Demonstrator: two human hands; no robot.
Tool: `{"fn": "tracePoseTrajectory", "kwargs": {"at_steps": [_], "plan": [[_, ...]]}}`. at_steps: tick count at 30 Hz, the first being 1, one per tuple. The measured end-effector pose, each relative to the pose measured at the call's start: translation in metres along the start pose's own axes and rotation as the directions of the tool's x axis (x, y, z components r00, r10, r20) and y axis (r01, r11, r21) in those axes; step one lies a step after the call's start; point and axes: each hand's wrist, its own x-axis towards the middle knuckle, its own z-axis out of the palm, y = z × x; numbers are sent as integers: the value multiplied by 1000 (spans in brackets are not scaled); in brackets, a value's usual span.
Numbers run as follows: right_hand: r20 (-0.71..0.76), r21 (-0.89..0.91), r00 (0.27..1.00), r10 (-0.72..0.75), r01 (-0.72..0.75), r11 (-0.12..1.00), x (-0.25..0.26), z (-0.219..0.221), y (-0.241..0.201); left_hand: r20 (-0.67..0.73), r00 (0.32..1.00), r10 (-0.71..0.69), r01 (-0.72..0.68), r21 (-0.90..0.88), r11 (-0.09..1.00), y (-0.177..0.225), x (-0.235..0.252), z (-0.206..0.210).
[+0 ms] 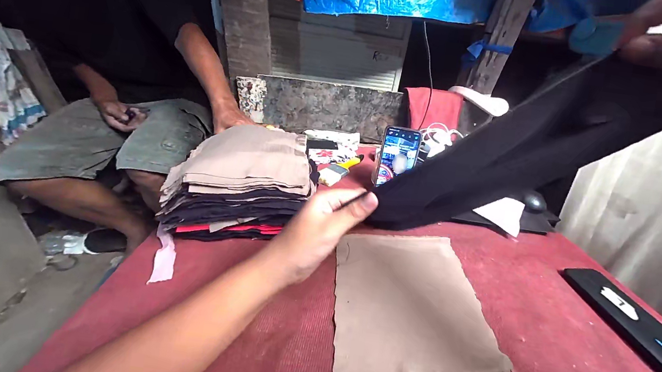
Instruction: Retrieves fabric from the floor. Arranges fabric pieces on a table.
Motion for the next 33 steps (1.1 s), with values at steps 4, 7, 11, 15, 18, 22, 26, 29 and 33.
{"fn": "tracePoseTrajectory", "kwargs": {"at_steps": [4,7,11,15,18,22,26,29,33], "plan": [[-270,238,908,319,-257,936,-37,34,-13,-147,980,134,-137,-9,991,26,12,-7],[-392,454,849,354,-156,877,-56,60,-14,-151,943,296,-286,87,954,39,13,-14],[-397,594,843,363,-65,802,-74,83,-18,-141,884,446,-418,192,888,50,18,-12],[-340,676,789,511,-173,717,-76,112,-32,-160,912,377,-320,298,899,38,23,-10],[-372,713,833,409,-26,700,-93,114,-31,-177,897,404,-342,301,890,39,14,-13],[-263,721,750,607,-265,640,-106,137,-29,-205,964,173,-82,388,918,13,4,-11],[95,495,596,797,-723,482,-130,180,2,-147,898,-415,429,498,754,-28,8,-8],[299,186,515,803,-857,481,-141,207,24,-70,767,-638,514,664,544,-44,22,-3],[347,-19,540,767,-814,581,-143,220,35,-49,724,-689,435,807,400,-42,41,1]]}}
